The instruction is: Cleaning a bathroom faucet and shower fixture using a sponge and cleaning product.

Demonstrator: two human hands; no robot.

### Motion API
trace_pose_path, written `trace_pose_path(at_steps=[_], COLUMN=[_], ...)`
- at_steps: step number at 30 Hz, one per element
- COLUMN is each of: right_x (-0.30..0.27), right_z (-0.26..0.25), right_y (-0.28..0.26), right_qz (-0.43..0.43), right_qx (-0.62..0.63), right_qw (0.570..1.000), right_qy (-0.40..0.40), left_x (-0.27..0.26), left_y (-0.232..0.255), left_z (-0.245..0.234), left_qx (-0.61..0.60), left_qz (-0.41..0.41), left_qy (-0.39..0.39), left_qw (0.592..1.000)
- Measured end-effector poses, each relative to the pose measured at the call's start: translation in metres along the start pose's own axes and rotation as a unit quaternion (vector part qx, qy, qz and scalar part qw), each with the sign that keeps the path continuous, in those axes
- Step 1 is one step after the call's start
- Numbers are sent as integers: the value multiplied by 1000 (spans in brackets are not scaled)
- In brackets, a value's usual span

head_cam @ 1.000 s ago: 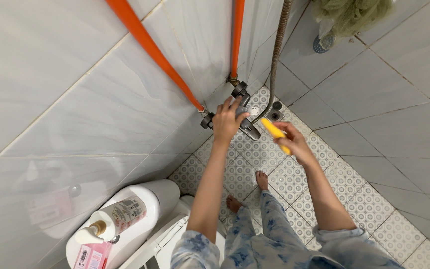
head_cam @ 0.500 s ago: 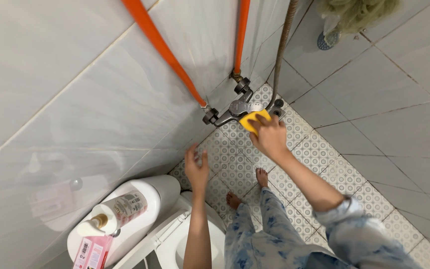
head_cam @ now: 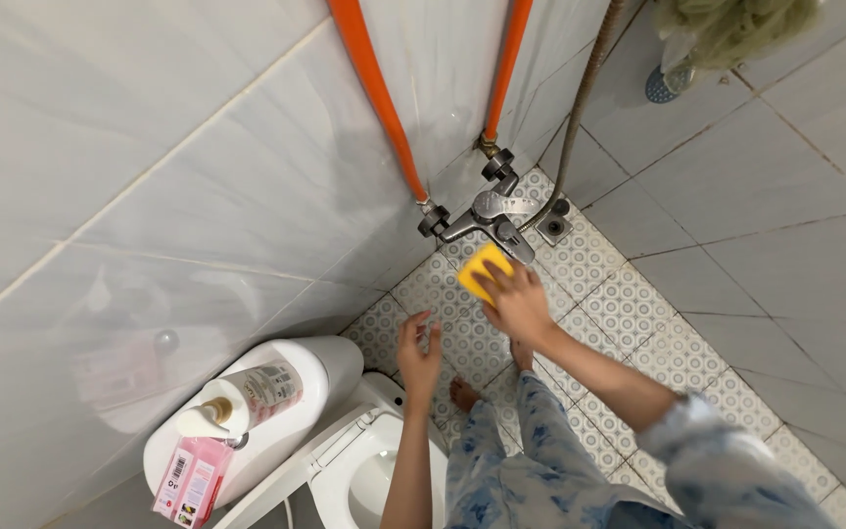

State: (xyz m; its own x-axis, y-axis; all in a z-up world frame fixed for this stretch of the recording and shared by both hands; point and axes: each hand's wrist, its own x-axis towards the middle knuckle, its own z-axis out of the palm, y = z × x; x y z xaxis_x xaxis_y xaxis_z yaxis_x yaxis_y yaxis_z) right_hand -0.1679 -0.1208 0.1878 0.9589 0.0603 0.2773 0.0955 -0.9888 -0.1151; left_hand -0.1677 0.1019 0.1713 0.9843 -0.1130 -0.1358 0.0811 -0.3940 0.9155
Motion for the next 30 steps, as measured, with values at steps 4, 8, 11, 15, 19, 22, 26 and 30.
trace_pose_path(at_steps=[4, 8, 11, 15, 19, 22, 26, 30], right_x=[33, 19, 30, 34, -3, 0, 23, -1], right_z=[19, 31, 32, 37, 32, 33, 38, 24], right_y=[-3, -5, -9, -8, 4, 10, 24, 37], right_qz=[35, 93, 124, 146, 143, 103, -92, -269], right_qx=[6, -8, 18, 44, 24, -28, -261, -406], right_qw=[999, 996, 992, 988, 989, 990, 954, 839], right_qy=[-17, -11, -20, 7, -41, -93, -119, -244], left_x=[-9, -18, -19, -20, -21, -24, -25, -34], left_y=[-15, -24, -32, -36, -34, -37, -36, -39], left_z=[-5, -16, -26, -39, -51, -54, -53, -53], left_qx=[8, 4, 9, 31, 10, -2, 5, -17], left_qz=[-9, -16, -12, -41, -31, -53, -49, -65], left_qy=[3, 8, 21, 32, 43, 40, 37, 29], left_qw=[1000, 1000, 1000, 998, 999, 998, 998, 997])
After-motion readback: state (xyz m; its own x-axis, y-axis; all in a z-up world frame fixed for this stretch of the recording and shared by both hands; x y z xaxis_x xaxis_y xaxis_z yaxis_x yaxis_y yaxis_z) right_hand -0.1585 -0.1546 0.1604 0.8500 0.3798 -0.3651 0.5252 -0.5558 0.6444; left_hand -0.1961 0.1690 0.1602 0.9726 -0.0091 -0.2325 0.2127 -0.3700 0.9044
